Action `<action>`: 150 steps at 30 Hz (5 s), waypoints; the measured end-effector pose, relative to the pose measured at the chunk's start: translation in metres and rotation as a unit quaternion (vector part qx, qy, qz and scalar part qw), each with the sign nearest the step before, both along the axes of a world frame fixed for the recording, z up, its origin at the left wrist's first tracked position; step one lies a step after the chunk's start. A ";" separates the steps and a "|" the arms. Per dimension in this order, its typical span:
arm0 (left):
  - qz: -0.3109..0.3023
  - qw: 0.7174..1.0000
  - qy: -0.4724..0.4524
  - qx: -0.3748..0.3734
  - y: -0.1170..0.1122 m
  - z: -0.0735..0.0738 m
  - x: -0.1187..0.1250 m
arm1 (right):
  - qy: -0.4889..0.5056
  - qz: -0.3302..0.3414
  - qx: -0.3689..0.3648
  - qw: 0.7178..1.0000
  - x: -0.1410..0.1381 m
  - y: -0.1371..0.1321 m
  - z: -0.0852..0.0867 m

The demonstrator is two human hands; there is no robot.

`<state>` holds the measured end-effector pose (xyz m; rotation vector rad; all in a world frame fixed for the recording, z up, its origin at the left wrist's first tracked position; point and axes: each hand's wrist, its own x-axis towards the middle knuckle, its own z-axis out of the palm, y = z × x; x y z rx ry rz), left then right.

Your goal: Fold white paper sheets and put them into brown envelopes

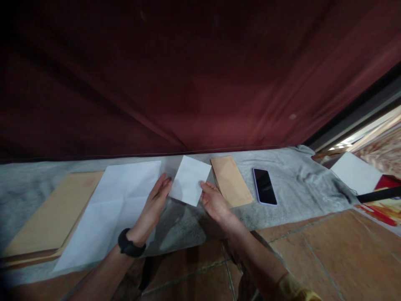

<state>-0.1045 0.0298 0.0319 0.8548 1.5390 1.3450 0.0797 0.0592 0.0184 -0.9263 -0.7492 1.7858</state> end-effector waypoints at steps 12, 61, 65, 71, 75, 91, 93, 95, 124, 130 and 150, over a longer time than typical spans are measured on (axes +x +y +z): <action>-0.170 0.920 0.348 0.058 0.015 0.003 -0.027 | -0.063 -0.035 -0.078 0.994 0.007 0.002 -0.008; -0.235 0.713 0.655 0.081 -0.071 -0.055 0.025 | -0.610 0.102 0.396 0.679 0.007 -0.025 -0.024; -0.241 0.703 0.666 0.061 -0.075 -0.052 0.017 | -0.612 0.057 0.363 0.700 0.010 -0.019 -0.034; -0.229 0.707 0.668 0.037 -0.077 -0.054 0.008 | -0.628 0.009 0.338 0.701 0.010 -0.007 -0.044; -0.226 0.718 0.657 0.040 -0.072 -0.050 0.007 | -0.650 0.009 0.348 0.675 0.009 0.000 -0.039; -0.213 0.712 0.669 0.000 -0.044 -0.023 0.024 | -0.522 -0.022 0.275 0.807 0.005 0.009 -0.022; -0.213 0.711 0.670 0.000 -0.042 -0.023 0.025 | -0.473 -0.043 0.249 0.844 0.006 0.010 -0.021; -0.212 0.712 0.670 0.000 -0.041 -0.022 0.026 | -0.406 -0.071 0.210 0.887 0.007 0.011 -0.019; 0.006 0.973 -0.227 0.047 -0.007 0.012 0.034 | -0.031 -0.050 -0.055 0.997 -0.010 -0.002 -0.003; 0.029 0.964 -0.265 0.025 -0.007 0.012 0.036 | -0.047 -0.033 -0.078 0.995 -0.006 0.002 -0.010; -0.130 0.958 0.254 -0.030 0.000 -0.015 -0.022 | -0.568 0.021 0.227 0.791 0.030 0.029 -0.013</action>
